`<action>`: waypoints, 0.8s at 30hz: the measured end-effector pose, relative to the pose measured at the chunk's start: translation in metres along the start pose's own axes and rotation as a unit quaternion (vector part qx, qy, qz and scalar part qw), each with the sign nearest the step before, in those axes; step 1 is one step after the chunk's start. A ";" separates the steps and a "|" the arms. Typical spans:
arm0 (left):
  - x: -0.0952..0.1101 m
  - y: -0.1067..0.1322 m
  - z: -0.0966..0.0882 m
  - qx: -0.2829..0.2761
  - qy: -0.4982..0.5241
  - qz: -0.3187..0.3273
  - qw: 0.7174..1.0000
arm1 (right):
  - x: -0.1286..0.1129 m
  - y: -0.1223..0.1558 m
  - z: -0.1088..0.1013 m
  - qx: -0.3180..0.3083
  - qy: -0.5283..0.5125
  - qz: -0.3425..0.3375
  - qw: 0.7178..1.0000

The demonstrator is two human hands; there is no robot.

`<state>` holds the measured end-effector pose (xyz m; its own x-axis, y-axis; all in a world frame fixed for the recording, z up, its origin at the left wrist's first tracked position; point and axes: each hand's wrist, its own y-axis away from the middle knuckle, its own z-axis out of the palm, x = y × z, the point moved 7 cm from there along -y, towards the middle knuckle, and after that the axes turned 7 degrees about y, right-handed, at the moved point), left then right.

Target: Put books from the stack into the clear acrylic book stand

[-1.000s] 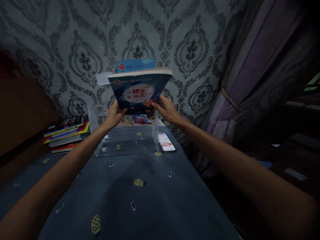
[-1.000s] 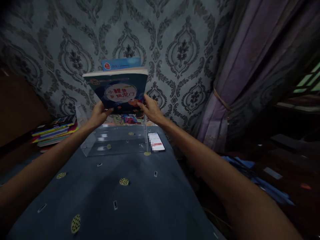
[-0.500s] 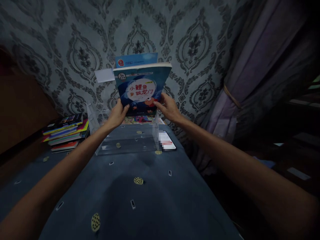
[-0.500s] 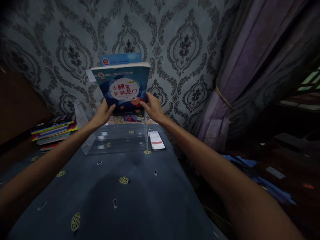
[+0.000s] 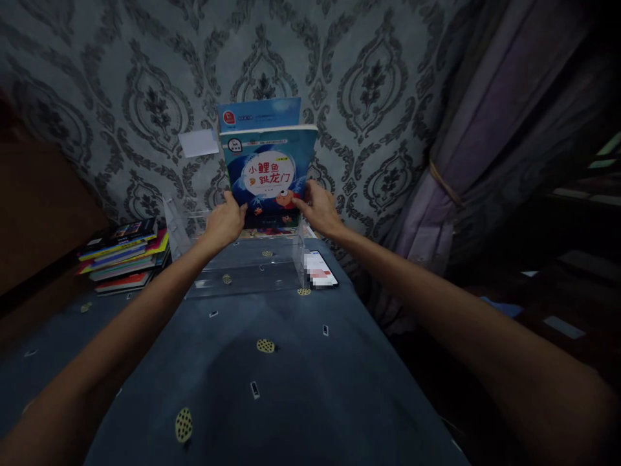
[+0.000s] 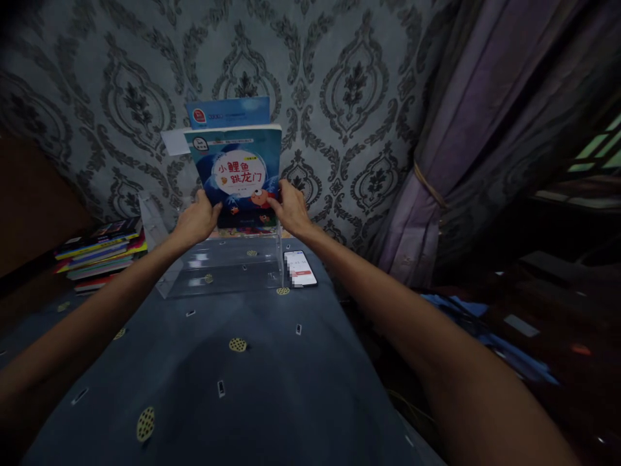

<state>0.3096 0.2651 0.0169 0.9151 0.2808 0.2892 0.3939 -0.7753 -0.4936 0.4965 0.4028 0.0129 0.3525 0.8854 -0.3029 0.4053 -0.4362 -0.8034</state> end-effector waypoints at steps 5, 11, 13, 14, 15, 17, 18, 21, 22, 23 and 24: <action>0.000 0.005 -0.004 -0.018 -0.081 -0.031 0.996 | 0.001 0.000 0.005 -0.003 0.018 0.016 1.000; 0.009 0.008 -0.014 -0.004 -0.142 -0.018 0.990 | 0.003 0.004 0.012 -0.033 0.048 0.054 0.997; 0.011 0.006 -0.019 0.001 -0.143 -0.013 0.990 | 0.004 0.007 0.013 -0.038 0.048 0.060 0.996; 0.011 0.004 -0.020 0.001 -0.137 -0.012 0.990 | 0.005 0.009 0.014 -0.037 0.043 0.064 0.996; 0.011 0.002 -0.021 -0.001 -0.129 -0.013 0.992 | 0.007 0.011 0.013 -0.032 0.037 0.069 0.996; 0.008 -0.001 -0.021 -0.007 -0.105 -0.019 0.994 | 0.010 0.012 0.011 -0.016 0.025 0.077 0.997; 0.006 -0.002 -0.021 -0.008 -0.090 -0.023 0.996 | 0.011 0.012 0.009 -0.005 0.022 0.078 0.997; 0.001 -0.005 -0.017 -0.004 -0.035 -0.029 0.999 | 0.010 0.007 0.003 0.035 0.018 0.062 0.997; 0.000 -0.006 -0.016 -0.001 -0.018 -0.028 0.999 | 0.009 0.005 0.002 0.047 0.015 0.054 0.997; 0.000 -0.006 -0.015 0.004 -0.009 -0.026 1.000 | 0.007 0.003 0.002 0.055 0.010 0.046 0.997; 0.000 -0.006 -0.014 0.009 -0.002 -0.024 1.000 | 0.005 0.000 0.003 0.061 0.004 0.041 0.997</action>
<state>0.3062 0.2621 0.0314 0.8951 0.3207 0.3097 0.4397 -0.7501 -0.4940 0.4957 0.4080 0.0091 0.3869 0.8465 -0.3657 0.2702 -0.4832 -0.8328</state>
